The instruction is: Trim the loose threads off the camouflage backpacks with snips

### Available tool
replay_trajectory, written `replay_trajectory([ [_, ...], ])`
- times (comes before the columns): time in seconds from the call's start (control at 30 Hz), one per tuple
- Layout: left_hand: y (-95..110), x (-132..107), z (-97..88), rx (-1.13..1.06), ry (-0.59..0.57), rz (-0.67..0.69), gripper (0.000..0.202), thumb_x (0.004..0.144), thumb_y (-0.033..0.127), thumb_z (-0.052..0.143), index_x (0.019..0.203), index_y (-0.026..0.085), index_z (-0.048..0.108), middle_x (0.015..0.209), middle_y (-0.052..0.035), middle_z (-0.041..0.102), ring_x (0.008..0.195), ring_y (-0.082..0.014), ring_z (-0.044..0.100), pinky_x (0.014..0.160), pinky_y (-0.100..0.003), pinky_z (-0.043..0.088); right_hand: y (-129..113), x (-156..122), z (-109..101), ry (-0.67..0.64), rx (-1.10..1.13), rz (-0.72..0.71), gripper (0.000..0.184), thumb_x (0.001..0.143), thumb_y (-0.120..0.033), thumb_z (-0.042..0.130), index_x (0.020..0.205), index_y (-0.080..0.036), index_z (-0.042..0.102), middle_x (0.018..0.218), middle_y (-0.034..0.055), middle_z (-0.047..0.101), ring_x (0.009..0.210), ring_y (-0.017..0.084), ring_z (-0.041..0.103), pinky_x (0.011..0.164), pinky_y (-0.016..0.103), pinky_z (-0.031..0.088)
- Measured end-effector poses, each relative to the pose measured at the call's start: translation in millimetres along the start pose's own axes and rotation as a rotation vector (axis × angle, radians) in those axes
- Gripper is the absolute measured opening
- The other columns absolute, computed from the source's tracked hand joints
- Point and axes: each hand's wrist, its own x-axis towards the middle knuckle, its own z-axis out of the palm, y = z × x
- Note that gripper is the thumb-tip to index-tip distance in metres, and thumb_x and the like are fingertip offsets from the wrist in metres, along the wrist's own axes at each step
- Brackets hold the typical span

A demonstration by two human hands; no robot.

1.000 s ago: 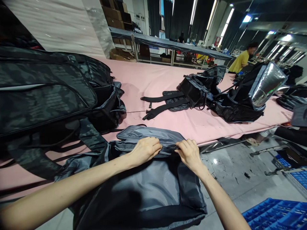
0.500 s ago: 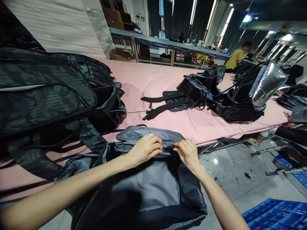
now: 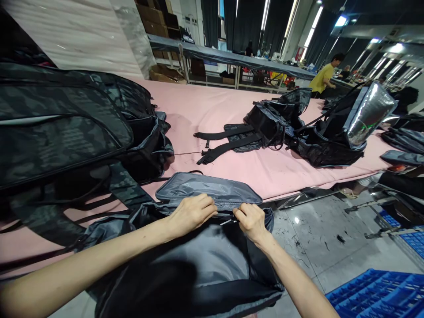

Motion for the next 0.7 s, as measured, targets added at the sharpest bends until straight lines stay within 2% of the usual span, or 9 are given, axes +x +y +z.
replay_trajectory([
  [0.1, 0, 17, -8.6, -0.038, -0.206, -0.099, 0.018, 0.086, 0.018, 0.046, 0.074, 0.016, 0.059, 0.074, -0.0033, 0.056, 0.064, -0.0142, 0.051, 0.049, -0.024, 0.031, 1, -1, -1, 0.009, 0.012, -0.020, 0.028, 0.086, -0.008, 0.039, 0.078, -0.021, 0.063, 0.059, -0.0003, 0.053, 0.055, 0.011, 0.042, 0.053, 0.028, 0.026],
  [0.17, 0, 27, -14.3, -0.045, -0.342, -0.080, 0.016, 0.082, 0.009, 0.049, 0.071, 0.014, 0.059, 0.073, -0.0039, 0.057, 0.059, -0.0140, 0.052, 0.048, -0.024, 0.032, 1, -1, -1, -0.009, 0.032, -0.015, 0.029, 0.088, -0.010, 0.038, 0.078, -0.021, 0.063, 0.059, -0.0002, 0.052, 0.055, 0.011, 0.042, 0.053, 0.029, 0.026],
  [0.23, 1, 33, -18.1, -0.035, -0.413, -0.042, 0.015, 0.078, 0.004, 0.049, 0.069, 0.013, 0.058, 0.072, -0.0053, 0.058, 0.059, -0.0151, 0.055, 0.049, -0.024, 0.034, 1, -2, -1, -0.027, 0.048, -0.008, 0.029, 0.089, -0.012, 0.037, 0.079, -0.022, 0.063, 0.059, -0.0001, 0.052, 0.055, 0.010, 0.042, 0.053, 0.029, 0.025],
  [0.57, 8, 41, -14.4, 0.025, -0.435, 0.068, 0.013, 0.078, 0.003, 0.046, 0.077, 0.010, 0.056, 0.077, -0.0112, 0.059, 0.067, -0.0214, 0.061, 0.054, -0.028, 0.044, 2, -6, 0, -0.013, 0.024, -0.034, 0.027, 0.089, -0.012, 0.038, 0.079, -0.021, 0.062, 0.059, -0.0003, 0.053, 0.055, 0.011, 0.043, 0.053, 0.029, 0.025],
  [0.7, 5, 38, -8.2, -0.026, -0.376, -0.036, 0.010, 0.080, 0.010, 0.044, 0.083, 0.011, 0.054, 0.077, -0.0096, 0.058, 0.063, -0.0196, 0.060, 0.054, -0.029, 0.045, 2, -6, 2, -0.030, 0.046, -0.011, 0.026, 0.088, -0.012, 0.040, 0.078, -0.021, 0.061, 0.058, -0.0003, 0.052, 0.054, 0.010, 0.044, 0.052, 0.029, 0.025],
])
